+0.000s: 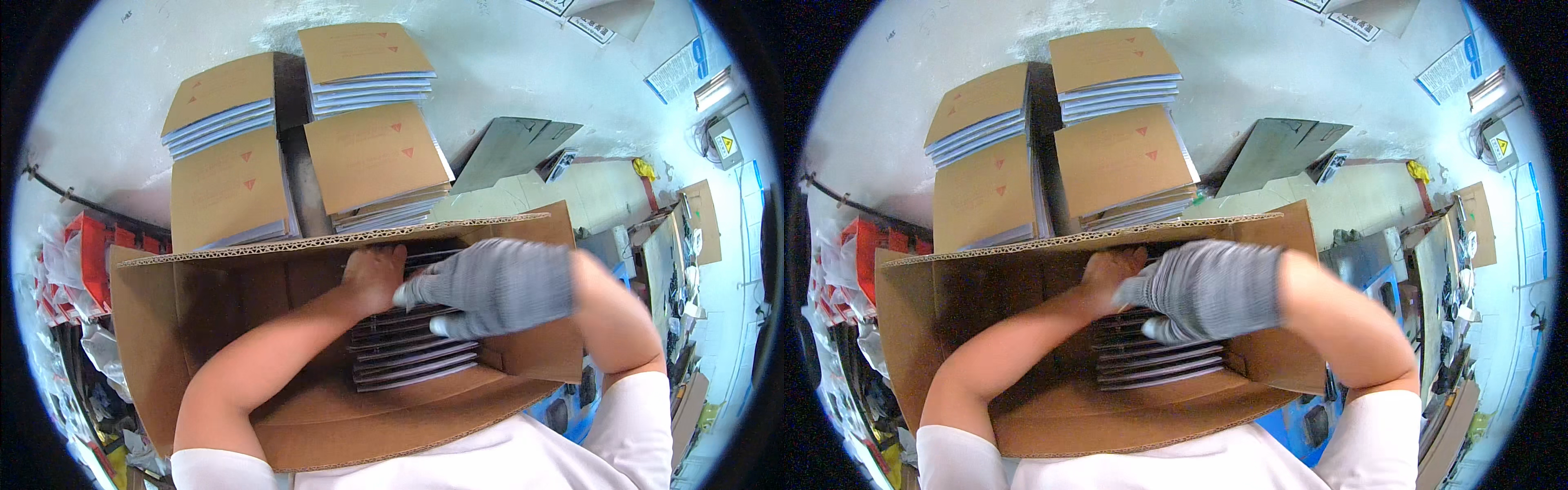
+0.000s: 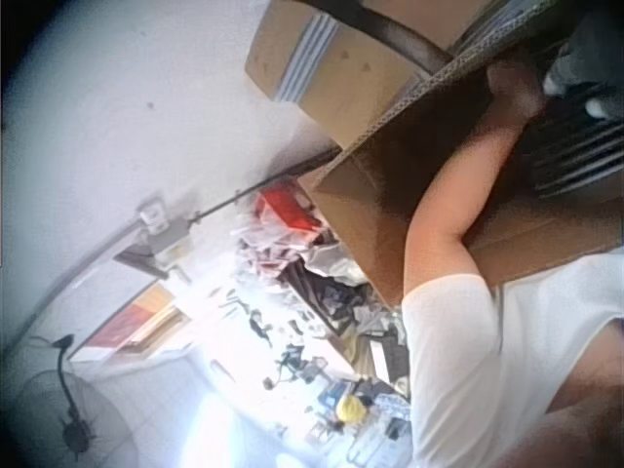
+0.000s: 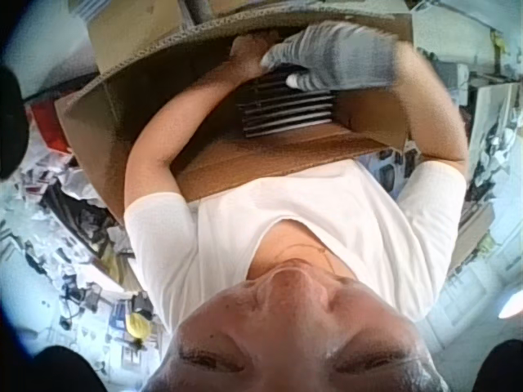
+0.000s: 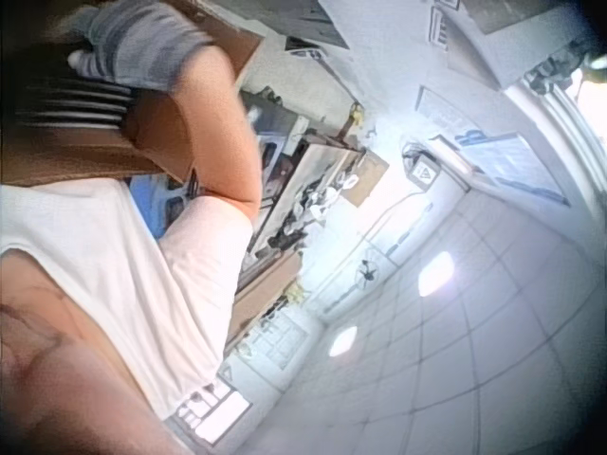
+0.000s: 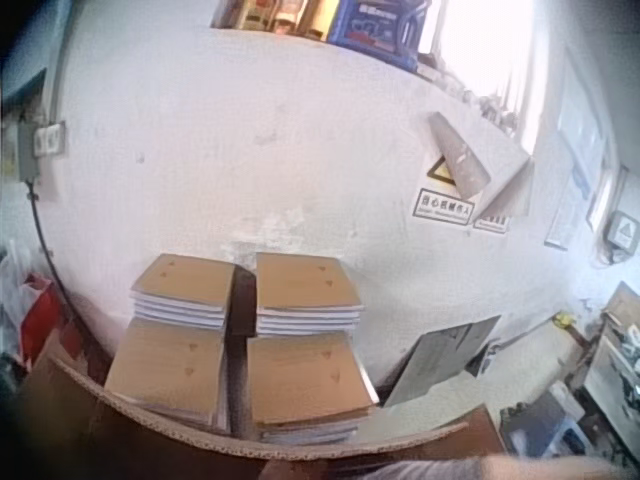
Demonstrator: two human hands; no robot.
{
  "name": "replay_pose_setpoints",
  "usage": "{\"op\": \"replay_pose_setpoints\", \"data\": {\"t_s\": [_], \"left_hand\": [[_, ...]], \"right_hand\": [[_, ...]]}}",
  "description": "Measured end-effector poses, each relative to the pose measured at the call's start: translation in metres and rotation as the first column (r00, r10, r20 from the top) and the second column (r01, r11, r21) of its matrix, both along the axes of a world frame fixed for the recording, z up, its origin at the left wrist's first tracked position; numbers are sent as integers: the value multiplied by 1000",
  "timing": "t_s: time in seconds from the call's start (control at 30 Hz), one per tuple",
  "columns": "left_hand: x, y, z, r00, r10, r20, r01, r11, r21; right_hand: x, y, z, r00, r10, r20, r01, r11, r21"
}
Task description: The person seals a cardboard box with yellow packing tape and a cutter, then opens another box and stacks flat packaged items inside. The person uses a tape dispenser and a utility knife to secure the box flaps.
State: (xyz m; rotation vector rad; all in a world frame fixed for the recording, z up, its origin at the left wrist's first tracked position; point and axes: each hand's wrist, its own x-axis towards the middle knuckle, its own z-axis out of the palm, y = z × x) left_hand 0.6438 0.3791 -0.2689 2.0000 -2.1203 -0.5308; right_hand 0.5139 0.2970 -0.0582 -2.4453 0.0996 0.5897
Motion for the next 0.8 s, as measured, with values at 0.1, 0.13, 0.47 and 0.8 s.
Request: {"op": "replay_pose_setpoints", "data": {"t_s": [0.1,0.13,0.47,0.8], "left_hand": [[-9,6,24,994,108,20,-109,990,92],[-9,5,24,997,75,14,-76,994,78],[-11,0,3,998,5,70,-3,1000,-29],[-12,3,-3,994,73,-80,-77,995,-55]], "right_hand": [[26,-47,32,919,-221,327,110,939,327],[37,-64,33,838,-322,440,197,931,307],[121,-206,-59,882,-133,452,428,627,-651],[165,-248,-82,949,29,313,262,477,-839]]}}
